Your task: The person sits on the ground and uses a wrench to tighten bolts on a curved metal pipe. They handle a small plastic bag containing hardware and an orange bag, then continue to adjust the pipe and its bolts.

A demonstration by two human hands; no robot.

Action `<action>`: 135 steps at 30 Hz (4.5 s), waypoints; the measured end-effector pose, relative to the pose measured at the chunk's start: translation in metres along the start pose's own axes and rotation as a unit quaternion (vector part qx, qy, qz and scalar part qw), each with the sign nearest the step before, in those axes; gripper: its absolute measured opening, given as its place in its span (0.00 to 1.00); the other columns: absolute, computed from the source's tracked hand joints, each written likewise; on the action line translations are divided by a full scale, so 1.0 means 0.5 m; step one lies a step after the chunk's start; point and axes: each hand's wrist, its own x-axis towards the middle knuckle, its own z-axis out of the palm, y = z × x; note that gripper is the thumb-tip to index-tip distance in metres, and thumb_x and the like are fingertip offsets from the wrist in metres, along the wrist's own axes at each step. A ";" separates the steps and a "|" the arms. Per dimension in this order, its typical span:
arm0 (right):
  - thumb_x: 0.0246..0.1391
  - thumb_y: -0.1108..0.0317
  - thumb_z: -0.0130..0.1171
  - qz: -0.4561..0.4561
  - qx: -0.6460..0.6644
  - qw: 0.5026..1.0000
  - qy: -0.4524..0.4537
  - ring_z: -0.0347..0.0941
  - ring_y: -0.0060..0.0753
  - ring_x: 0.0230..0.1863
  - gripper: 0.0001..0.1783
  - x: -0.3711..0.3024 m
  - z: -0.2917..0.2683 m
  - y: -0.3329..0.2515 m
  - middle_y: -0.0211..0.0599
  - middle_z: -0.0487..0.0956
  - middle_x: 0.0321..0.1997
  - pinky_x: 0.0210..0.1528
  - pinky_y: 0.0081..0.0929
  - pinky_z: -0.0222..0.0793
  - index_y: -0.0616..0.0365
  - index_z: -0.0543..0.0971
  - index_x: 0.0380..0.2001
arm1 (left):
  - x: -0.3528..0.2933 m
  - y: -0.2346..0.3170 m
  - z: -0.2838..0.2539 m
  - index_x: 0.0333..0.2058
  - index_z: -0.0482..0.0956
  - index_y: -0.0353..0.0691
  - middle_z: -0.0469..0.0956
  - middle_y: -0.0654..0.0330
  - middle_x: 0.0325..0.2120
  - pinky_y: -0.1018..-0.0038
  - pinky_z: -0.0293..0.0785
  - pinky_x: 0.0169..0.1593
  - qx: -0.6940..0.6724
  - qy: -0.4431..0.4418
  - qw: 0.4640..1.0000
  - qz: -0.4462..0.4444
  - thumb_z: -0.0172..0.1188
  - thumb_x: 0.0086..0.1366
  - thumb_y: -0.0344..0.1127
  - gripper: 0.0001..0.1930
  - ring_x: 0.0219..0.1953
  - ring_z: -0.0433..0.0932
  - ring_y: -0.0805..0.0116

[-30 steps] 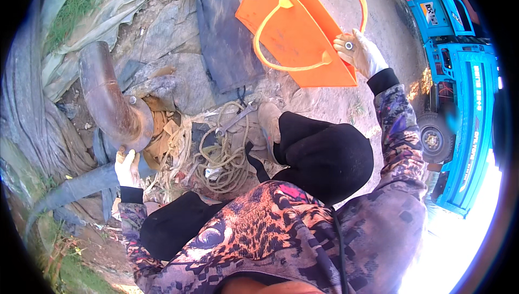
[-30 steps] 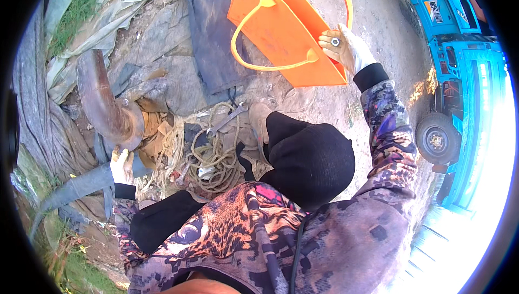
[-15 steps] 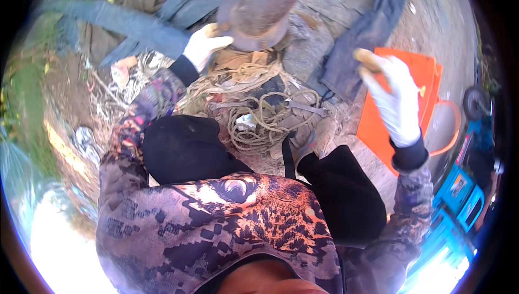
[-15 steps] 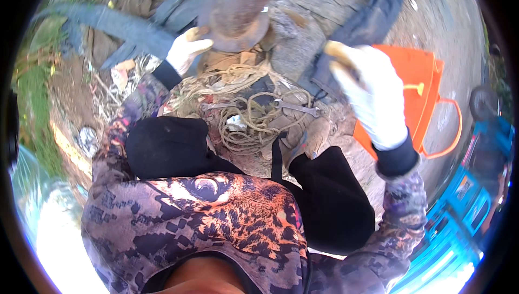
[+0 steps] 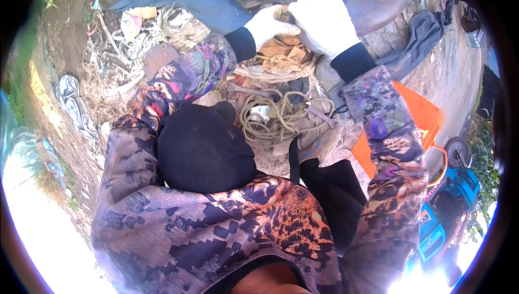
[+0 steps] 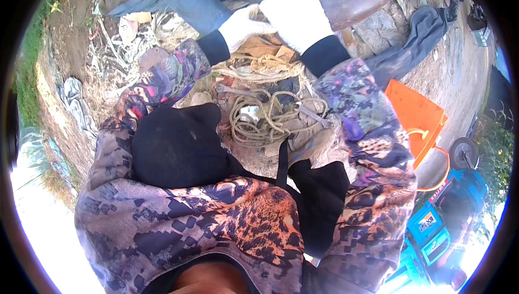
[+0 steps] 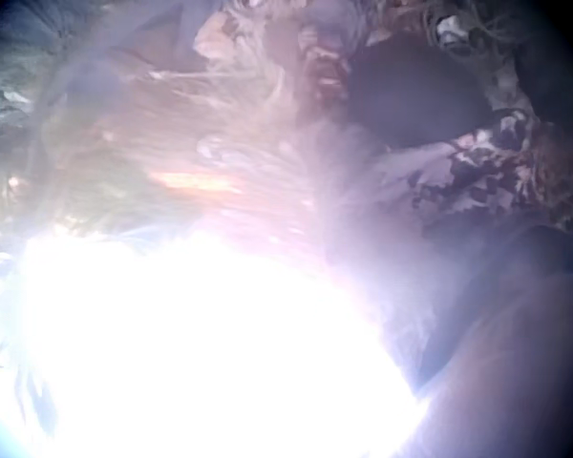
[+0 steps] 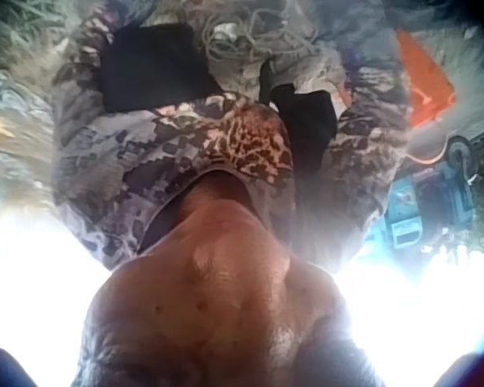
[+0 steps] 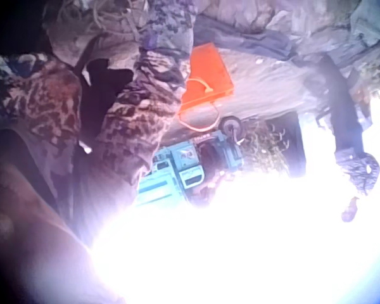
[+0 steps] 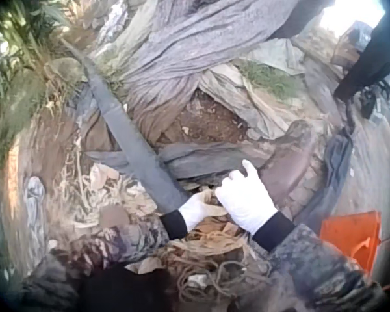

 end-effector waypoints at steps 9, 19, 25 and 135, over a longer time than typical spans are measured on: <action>0.45 0.60 0.53 0.019 -0.049 0.999 0.000 0.71 0.35 0.39 0.08 0.039 -0.002 -0.018 0.32 0.75 0.26 0.57 0.51 0.58 0.47 0.79 0.21 | 0.014 -0.018 -0.023 0.46 0.76 0.33 0.79 0.57 0.40 0.76 0.71 0.49 -0.015 -0.013 0.997 0.081 0.73 0.46 0.32 0.27 0.40 0.78 0.69; 0.45 0.58 0.54 0.046 -0.098 0.991 -0.075 0.72 0.34 0.38 0.07 0.016 0.000 -0.001 0.30 0.75 0.26 0.51 0.46 0.63 0.45 0.79 0.23 | 0.008 0.020 0.014 0.43 0.75 0.33 0.79 0.60 0.35 0.74 0.73 0.44 -0.219 -0.077 0.971 -0.053 0.65 0.51 0.22 0.18 0.38 0.77 0.70; 0.45 0.59 0.54 -0.005 -0.078 0.997 -0.004 0.72 0.34 0.37 0.08 0.042 0.006 -0.004 0.30 0.75 0.26 0.50 0.46 0.63 0.46 0.79 0.22 | 0.000 0.019 -0.012 0.39 0.76 0.34 0.79 0.61 0.33 0.75 0.74 0.43 -0.163 -0.039 0.985 -0.048 0.63 0.53 0.23 0.13 0.36 0.78 0.71; 0.56 0.69 0.53 0.434 0.239 0.802 0.332 0.74 0.29 0.30 0.08 -0.153 -0.075 0.008 0.35 0.79 0.34 0.35 0.24 0.70 0.56 0.77 0.38 | 0.010 -0.032 -0.002 0.56 0.63 0.30 0.73 0.53 0.49 0.74 0.71 0.52 0.055 -0.011 0.995 0.087 0.67 0.55 0.36 0.33 0.50 0.73 0.66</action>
